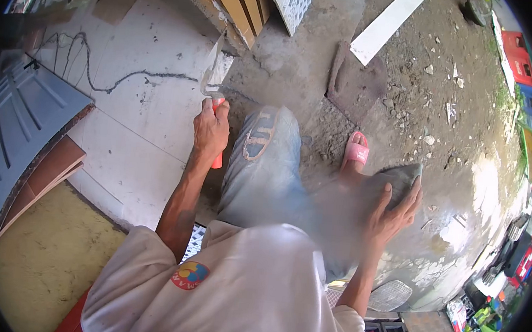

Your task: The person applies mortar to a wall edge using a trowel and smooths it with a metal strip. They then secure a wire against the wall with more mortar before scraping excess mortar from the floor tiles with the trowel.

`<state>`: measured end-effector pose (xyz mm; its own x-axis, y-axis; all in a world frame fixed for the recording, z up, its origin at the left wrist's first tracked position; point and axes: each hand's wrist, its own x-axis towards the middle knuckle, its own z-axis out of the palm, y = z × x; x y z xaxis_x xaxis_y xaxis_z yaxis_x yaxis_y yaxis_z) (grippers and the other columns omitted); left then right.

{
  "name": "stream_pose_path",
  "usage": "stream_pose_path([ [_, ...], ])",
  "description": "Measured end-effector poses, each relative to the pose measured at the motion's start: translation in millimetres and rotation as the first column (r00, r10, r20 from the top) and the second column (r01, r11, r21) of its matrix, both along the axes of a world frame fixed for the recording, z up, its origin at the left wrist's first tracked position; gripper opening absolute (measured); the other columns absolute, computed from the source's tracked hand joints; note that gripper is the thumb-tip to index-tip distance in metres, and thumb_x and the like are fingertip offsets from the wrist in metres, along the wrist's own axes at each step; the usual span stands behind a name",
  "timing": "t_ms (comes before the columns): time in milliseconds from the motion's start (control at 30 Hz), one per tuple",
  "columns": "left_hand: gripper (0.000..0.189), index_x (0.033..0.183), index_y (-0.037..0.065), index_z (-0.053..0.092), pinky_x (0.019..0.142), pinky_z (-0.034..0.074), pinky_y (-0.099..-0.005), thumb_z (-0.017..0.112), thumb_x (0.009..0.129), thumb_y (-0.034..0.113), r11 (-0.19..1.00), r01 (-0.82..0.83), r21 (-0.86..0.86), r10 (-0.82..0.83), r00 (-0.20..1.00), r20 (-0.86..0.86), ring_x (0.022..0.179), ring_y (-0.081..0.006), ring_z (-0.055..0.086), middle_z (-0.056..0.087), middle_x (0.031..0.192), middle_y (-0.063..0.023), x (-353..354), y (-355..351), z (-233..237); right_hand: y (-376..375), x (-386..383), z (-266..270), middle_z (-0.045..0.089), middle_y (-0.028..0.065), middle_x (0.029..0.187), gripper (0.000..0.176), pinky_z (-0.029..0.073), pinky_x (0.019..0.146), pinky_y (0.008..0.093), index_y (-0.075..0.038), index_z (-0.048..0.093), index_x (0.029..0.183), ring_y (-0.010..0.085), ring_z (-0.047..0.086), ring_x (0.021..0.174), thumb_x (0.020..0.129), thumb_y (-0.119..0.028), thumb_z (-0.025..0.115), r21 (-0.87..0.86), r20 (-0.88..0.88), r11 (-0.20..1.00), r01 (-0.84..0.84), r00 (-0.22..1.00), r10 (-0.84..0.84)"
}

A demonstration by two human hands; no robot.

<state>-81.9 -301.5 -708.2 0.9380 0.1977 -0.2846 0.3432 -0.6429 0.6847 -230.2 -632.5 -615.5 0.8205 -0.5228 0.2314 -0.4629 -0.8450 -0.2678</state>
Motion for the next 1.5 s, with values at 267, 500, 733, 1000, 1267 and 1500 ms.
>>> stream_pose_path([
  [267,0.037,0.105,-0.006,0.054,0.083,0.047,-0.0523,0.049,0.098,0.03,1.0,0.008,0.023,-0.008,0.999,-0.032,0.094,-0.0483,0.061,0.063,0.097,-0.0315,3,2,-11,-9,-9,-9,0.041,0.0148,0.15,0.062,0.023,0.112,0.0482,-0.013,0.036,0.152,0.0318,0.038,0.14,0.1,-0.042,0.053,0.02,-0.033,0.999,0.031,0.999,-0.03],
  [500,0.038,0.104,-0.006,0.053,0.083,0.047,-0.0519,0.048,0.098,0.031,0.999,0.017,0.035,-0.015,0.999,-0.048,0.093,-0.0485,0.061,0.064,0.096,-0.0318,4,3,-26,-9,-12,-10,0.042,0.0155,0.149,0.062,0.023,0.112,0.0469,-0.016,0.037,0.152,0.0314,0.04,0.138,0.099,-0.045,0.052,0.019,-0.036,0.998,0.057,0.998,-0.056],
  [733,0.038,0.107,-0.005,0.053,0.083,0.048,-0.0521,0.048,0.098,0.032,0.998,0.03,0.055,-0.03,1.0,0.004,0.092,-0.0496,0.061,0.064,0.096,-0.0321,-1,6,-33,-13,-14,-15,0.044,0.0153,0.148,0.062,0.024,0.11,0.0474,-0.017,0.038,0.151,0.0307,0.041,0.137,0.099,-0.047,0.052,-0.01,-0.044,0.998,0.063,0.997,-0.064],
  [1000,0.041,0.105,-0.007,0.053,0.084,0.047,-0.0533,0.046,0.098,0.033,0.998,0.034,0.047,-0.032,0.999,-0.026,0.093,-0.0505,0.061,0.063,0.096,-0.0344,0,7,-26,-14,-16,-17,0.044,0.0151,0.148,0.061,0.024,0.108,0.0478,-0.017,0.038,0.151,0.0303,0.043,0.136,0.099,-0.047,0.051,-0.025,-0.055,0.998,0.063,0.996,-0.064],
  [1267,0.047,0.11,-0.009,0.053,0.087,0.047,-0.0542,0.044,0.098,0.036,0.998,0.051,0.023,-0.048,0.995,-0.089,0.096,-0.0511,0.061,0.064,0.099,-0.0347,4,8,-39,-16,-17,-16,0.045,0.0155,0.147,0.061,0.024,0.109,0.0494,-0.018,0.038,0.151,0.0306,0.043,0.136,0.099,-0.046,0.052,-0.038,-0.041,0.998,0.056,0.997,-0.058],
  [1500,0.046,0.11,-0.009,0.054,0.087,0.047,-0.0547,0.044,0.097,0.034,0.992,0.087,0.094,-0.081,0.995,-0.065,0.097,-0.0509,0.061,0.064,0.099,-0.0351,10,8,-67,-16,-17,-17,0.045,0.0159,0.147,0.061,0.023,0.109,0.0502,-0.016,0.038,0.151,0.031,0.043,0.136,0.099,-0.046,0.052,-0.045,-0.05,0.997,0.064,0.997,-0.067],
])
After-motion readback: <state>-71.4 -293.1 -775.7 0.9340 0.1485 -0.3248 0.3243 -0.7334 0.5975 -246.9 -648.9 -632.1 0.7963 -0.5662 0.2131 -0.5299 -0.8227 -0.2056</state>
